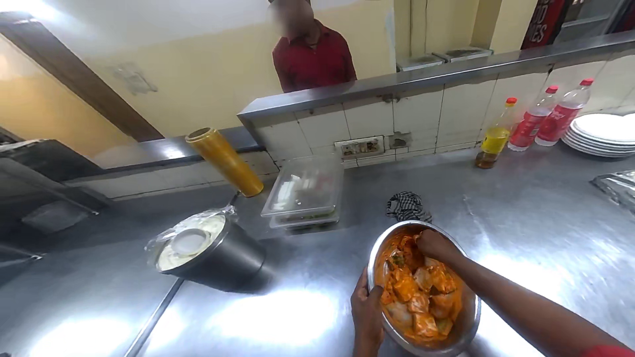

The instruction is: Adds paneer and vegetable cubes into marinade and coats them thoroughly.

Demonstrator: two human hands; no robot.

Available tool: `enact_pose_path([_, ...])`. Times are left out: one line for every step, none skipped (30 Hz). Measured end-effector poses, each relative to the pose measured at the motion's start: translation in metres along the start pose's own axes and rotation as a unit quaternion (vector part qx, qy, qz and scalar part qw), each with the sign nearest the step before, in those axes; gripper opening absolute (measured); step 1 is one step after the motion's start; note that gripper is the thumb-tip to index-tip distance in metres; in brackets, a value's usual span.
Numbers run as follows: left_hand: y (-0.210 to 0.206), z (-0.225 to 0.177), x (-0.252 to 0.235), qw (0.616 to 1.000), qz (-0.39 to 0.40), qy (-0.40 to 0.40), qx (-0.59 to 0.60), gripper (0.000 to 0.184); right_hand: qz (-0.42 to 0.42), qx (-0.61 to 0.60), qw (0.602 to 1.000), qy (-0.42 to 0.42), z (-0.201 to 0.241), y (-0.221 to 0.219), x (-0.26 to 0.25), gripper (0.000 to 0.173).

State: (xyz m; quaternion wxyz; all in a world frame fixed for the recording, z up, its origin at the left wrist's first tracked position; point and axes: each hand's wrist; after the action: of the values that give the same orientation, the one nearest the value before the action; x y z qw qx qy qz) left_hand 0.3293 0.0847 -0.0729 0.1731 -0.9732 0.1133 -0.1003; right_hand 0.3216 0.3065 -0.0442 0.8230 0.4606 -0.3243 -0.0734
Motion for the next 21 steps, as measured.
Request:
enact_pose_path([-0.001, 0.000, -0.002, 1.000, 0.001, -0.006, -0.014, 0.056, 0.000, 0.010, 1.000, 0.014, 0.006, -0.001, -0.006, 0.039])
enact_pose_path([-0.001, 0.000, -0.004, 0.999, 0.004, -0.013, -0.029, 0.056, 0.002, 0.020, 0.999, 0.036, 0.016, -0.004, -0.012, 0.039])
enact_pose_path([0.000, 0.000, -0.006, 0.999, 0.007, -0.019, -0.043, 0.054, -0.002, 0.026, 0.997, 0.071, 0.027, -0.009, -0.017, 0.038])
enact_pose_path([0.000, 0.000, -0.010, 0.998, 0.014, -0.025, -0.053, 0.051, -0.001, 0.032, 0.993, 0.114, 0.040, -0.015, -0.016, 0.037])
enact_pose_path([0.002, 0.000, -0.015, 0.998, 0.021, -0.031, -0.059, 0.048, 0.005, 0.041, 0.985, 0.169, 0.053, -0.024, -0.011, 0.035])
enact_pose_path([0.002, 0.001, -0.020, 0.997, 0.022, -0.034, -0.060, 0.045, 0.022, 0.060, 0.971, 0.231, 0.064, -0.034, -0.002, 0.034])
enact_pose_path([0.003, 0.002, -0.025, 0.998, 0.017, -0.033, -0.056, 0.044, 0.044, 0.087, 0.950, 0.295, 0.070, -0.046, 0.010, 0.032])
enact_pose_path([0.004, 0.001, -0.029, 0.998, 0.011, -0.032, -0.052, 0.043, 0.064, 0.111, 0.927, 0.351, 0.069, -0.060, 0.021, 0.031])
enact_pose_path([0.006, 0.000, -0.031, 0.998, 0.007, -0.034, -0.054, 0.043, 0.080, 0.135, 0.900, 0.406, 0.061, -0.073, 0.031, 0.028])
enact_pose_path([0.008, -0.002, -0.032, 0.997, 0.004, -0.039, -0.059, 0.042, 0.090, 0.168, 0.867, 0.459, 0.050, -0.083, 0.038, 0.025])
enact_pose_path([0.010, -0.003, -0.032, 0.997, 0.002, -0.041, -0.065, 0.041, 0.095, 0.210, 0.831, 0.506, 0.038, -0.089, 0.040, 0.023])
enact_pose_path([0.010, -0.002, -0.030, 0.997, -0.001, -0.037, -0.065, 0.041, 0.096, 0.238, 0.800, 0.542, 0.029, -0.092, 0.038, 0.022])
enact_pose_path([0.009, -0.001, -0.028, 0.998, -0.002, -0.029, -0.062, 0.041, 0.101, 0.256, 0.784, 0.557, 0.026, -0.089, 0.033, 0.023])
enact_pose_path([0.007, 0.000, -0.027, 0.998, 0.002, -0.025, -0.062, 0.045, 0.099, 0.258, 0.788, 0.550, 0.029, -0.081, 0.026, 0.024])
enact_pose_path([0.005, 0.001, -0.026, 0.998, 0.010, -0.023, -0.066, 0.051, 0.083, 0.242, 0.810, 0.528, 0.034, -0.069, 0.016, 0.023])
enact_pose_path([0.003, 0.001, -0.026, 0.997, 0.018, -0.022, -0.071, 0.055, 0.049, 0.212, 0.837, 0.502, 0.037, -0.057, 0.002, 0.025])
enact_pose_path([0.001, 0.001, -0.026, 0.997, 0.018, -0.024, -0.076, 0.058, 0.014, 0.179, 0.861, 0.475, 0.033, -0.046, -0.013, 0.027])
enact_pose_path([0.000, 0.001, -0.024, 0.997, 0.013, -0.023, -0.079, 0.058, -0.013, 0.150, 0.886, 0.438, 0.021, -0.040, -0.025, 0.031])
enact_pose_path([0.000, 0.000, -0.022, 0.996, 0.005, -0.023, -0.083, 0.058, -0.035, 0.119, 0.911, 0.393, 0.004, -0.039, -0.033, 0.034])
enact_pose_path([0.002, -0.002, -0.021, 0.996, 0.000, -0.023, -0.087, 0.059, -0.052, 0.086, 0.934, 0.343, -0.015, -0.041, -0.035, 0.038])
enact_pose_path([0.002, -0.004, -0.022, 0.996, -0.007, -0.025, -0.089, 0.059, -0.052, 0.057, 0.955, 0.286, -0.033, -0.044, -0.032, 0.044])
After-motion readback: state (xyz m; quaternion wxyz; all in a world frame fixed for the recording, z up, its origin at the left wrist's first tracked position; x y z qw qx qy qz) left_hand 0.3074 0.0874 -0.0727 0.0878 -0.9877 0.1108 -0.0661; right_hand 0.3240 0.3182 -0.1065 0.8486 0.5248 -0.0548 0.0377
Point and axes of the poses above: each hand's wrist, its own x-axis away from the middle knuckle, its own y-axis out of the back of the hand, z = x × y, and after that the axes turned 7 degrees about x, right-handed
